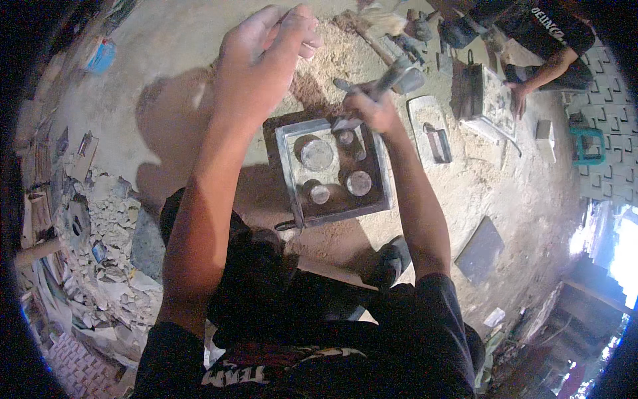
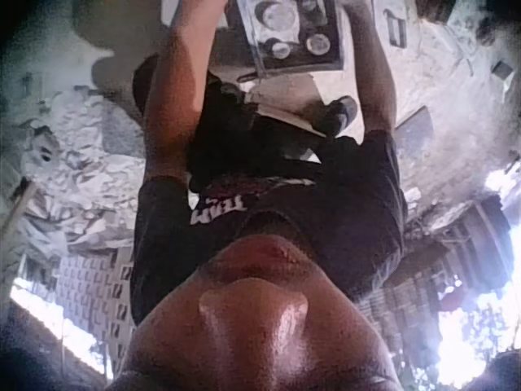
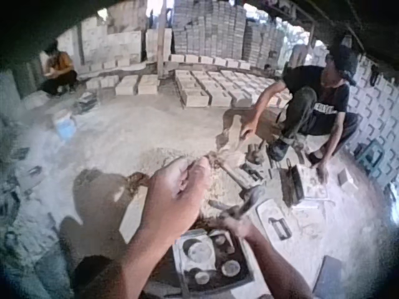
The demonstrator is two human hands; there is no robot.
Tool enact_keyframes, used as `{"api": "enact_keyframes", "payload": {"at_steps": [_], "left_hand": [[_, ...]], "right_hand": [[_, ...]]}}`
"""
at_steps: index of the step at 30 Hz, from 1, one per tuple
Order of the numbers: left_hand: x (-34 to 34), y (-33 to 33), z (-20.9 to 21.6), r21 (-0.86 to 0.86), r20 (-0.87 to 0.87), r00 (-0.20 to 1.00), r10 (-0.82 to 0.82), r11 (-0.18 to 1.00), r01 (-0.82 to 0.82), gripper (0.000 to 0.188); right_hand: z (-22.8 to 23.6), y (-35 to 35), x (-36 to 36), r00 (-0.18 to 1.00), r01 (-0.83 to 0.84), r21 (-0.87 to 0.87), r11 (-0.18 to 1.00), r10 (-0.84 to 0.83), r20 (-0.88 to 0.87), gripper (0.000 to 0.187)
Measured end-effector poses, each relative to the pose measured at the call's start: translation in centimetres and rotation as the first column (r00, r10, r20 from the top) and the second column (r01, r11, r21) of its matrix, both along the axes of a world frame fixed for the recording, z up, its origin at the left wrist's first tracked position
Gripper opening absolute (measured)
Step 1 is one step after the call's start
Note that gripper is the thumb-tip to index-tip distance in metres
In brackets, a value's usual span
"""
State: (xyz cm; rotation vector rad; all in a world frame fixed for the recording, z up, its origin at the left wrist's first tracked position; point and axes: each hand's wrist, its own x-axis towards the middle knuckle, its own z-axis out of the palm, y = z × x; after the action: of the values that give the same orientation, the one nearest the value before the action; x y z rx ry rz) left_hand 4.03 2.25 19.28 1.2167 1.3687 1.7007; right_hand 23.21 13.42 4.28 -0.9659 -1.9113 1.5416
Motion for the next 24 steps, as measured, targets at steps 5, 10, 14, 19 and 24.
{"api": "enact_keyframes", "payload": {"at_steps": [5,10,14,19,24], "left_hand": [[1.0,-0.3,1.0,-0.084,-0.205,0.977,0.062,0.993,-0.080,0.026],[0.8,0.9,-1.7,-0.046,-0.167,0.986,-0.005,0.999,-0.003,0.035],[1.3,1.3,-1.5,-0.116,-0.133,0.991,-0.012,0.993,-0.003,0.034],[2.6,1.0,-0.4,-0.100,-0.207,0.978,0.018,0.994,-0.040,0.022],[1.9,1.9,-2.1,-0.082,-0.216,0.976,-0.021,0.997,0.004,0.028]], "right_hand": [[-0.7,-0.1,1.8,0.997,0.072,0.101,0.992,-0.067,-0.046,0.027],[-0.8,1.5,2.3,0.968,0.070,-0.044,0.997,-0.079,-0.238,0.025],[-0.4,-1.4,3.5,0.996,0.078,0.078,0.994,-0.076,-0.036,0.021],[1.0,-1.6,0.5,0.975,0.180,0.101,0.979,-0.164,-0.147,0.018],[0.4,-2.3,0.9,0.824,0.472,-0.048,0.881,-0.459,-0.333,0.024]]}}
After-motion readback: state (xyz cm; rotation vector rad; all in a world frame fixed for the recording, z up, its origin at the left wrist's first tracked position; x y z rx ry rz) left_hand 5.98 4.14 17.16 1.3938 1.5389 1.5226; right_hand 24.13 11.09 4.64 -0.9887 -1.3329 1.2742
